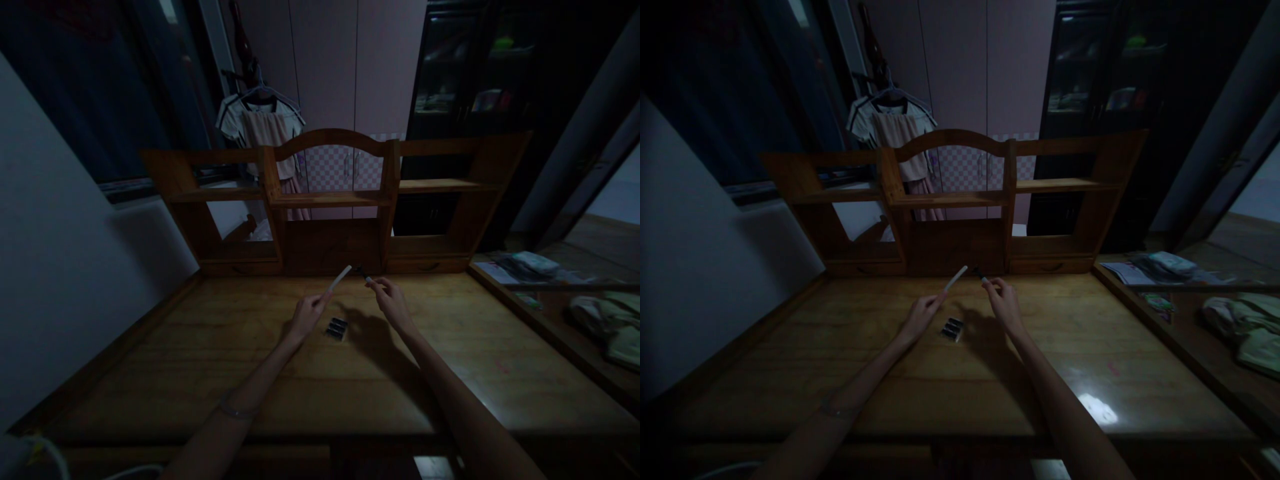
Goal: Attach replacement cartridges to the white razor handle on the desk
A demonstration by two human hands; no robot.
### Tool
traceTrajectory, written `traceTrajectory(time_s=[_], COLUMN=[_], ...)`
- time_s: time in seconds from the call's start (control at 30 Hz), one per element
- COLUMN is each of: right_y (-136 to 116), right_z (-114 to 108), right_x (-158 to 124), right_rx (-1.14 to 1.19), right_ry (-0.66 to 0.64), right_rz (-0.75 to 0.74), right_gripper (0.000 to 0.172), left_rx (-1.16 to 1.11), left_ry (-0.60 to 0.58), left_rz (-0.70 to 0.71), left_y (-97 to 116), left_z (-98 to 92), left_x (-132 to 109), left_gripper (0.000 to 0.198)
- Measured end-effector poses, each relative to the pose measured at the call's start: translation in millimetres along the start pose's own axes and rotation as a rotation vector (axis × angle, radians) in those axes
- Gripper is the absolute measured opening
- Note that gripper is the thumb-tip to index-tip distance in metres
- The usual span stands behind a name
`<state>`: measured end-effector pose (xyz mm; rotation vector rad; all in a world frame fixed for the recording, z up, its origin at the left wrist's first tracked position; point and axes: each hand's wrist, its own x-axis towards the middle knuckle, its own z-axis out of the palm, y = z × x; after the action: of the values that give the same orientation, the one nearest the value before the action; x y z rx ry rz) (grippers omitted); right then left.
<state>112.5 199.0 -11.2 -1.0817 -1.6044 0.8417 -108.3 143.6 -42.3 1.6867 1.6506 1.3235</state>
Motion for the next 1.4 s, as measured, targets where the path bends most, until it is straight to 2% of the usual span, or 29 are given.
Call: traceTrajectory(time_s=[0.43, 0.77, 1.4], right_y=[-2.5, -7.9, -7.7], right_z=[-0.8, -3.2, -2.9], right_x=[0.4, -1.8, -0.8], right_rx=[-0.018, -0.086, -0.130], right_ry=[0.018, 0.035, 0.021], right_rz=[0.000, 0.003, 0.003], right_gripper=[0.046, 0.033, 0.035], left_rx=[-0.008, 0.008, -0.034], left_ry=[0.002, -0.008, -0.008], left_rz=[-0.031, 0.000, 0.021], left_y=[3.0, 3.4, 9.2], left_z=[-0.8, -1.7, -1.6], left_x=[-0.6, -0.5, -2.6], left_gripper=[0.053, 0.052, 0.050])
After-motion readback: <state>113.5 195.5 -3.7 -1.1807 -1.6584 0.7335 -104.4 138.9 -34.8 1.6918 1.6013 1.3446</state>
